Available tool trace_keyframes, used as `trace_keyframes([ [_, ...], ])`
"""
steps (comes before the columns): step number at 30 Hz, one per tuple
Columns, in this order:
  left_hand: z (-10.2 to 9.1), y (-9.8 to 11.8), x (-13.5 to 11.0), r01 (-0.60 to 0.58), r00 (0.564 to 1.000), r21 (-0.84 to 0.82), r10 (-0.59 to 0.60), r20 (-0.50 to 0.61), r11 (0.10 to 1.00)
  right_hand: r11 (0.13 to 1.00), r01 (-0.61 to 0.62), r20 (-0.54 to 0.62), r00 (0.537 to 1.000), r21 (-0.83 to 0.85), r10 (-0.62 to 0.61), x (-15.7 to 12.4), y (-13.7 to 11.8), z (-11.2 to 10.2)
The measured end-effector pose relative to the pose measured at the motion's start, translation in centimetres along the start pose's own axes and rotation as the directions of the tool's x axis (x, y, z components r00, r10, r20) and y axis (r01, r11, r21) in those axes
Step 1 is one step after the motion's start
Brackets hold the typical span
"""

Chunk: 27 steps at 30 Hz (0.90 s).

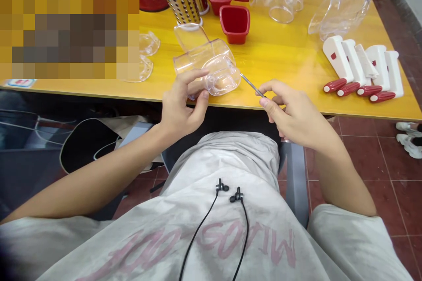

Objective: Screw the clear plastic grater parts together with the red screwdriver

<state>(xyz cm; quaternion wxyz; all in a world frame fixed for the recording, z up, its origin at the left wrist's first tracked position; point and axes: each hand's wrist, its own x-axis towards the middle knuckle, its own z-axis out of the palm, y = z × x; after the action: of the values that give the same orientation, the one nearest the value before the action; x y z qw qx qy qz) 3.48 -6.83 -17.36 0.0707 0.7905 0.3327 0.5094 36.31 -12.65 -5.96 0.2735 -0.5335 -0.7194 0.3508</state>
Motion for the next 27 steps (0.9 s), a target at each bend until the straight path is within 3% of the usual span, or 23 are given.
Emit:
trace_keyframes([
  [5, 0.0, -0.5, -0.3, 0.031, 0.999, -0.052, -0.03, 0.024, 0.998, 0.987, 0.025, 0.023, 0.999, 0.161, -0.029, -0.2, 0.9, 1.6],
  [8, 0.1, -0.7, -0.5, 0.041, 0.999, -0.08, -0.04, 0.015, 0.996, 0.984, 0.014, 0.012, 1.0, 0.175, -0.016, -0.4, 1.3, 2.1],
  [16, -0.4, 0.0, -0.2, 0.07, 0.997, -0.054, -0.068, 0.035, 0.996, 0.97, 0.112, -0.158, 0.976, -0.214, -0.148, -0.1, 1.3, 2.4],
  [20, 0.0, -0.8, -0.2, 0.002, 1.0, -0.124, -0.004, -0.017, 0.992, 0.917, 0.133, -0.138, 0.97, -0.377, -0.198, 0.0, 0.4, 2.5],
  [27, 0.2, -1.4, -0.4, -0.004, 1.0, -0.135, 0.004, 0.001, 0.991, 0.822, 0.079, -0.097, 0.982, -0.563, -0.161, -0.3, -1.3, 2.5],
])
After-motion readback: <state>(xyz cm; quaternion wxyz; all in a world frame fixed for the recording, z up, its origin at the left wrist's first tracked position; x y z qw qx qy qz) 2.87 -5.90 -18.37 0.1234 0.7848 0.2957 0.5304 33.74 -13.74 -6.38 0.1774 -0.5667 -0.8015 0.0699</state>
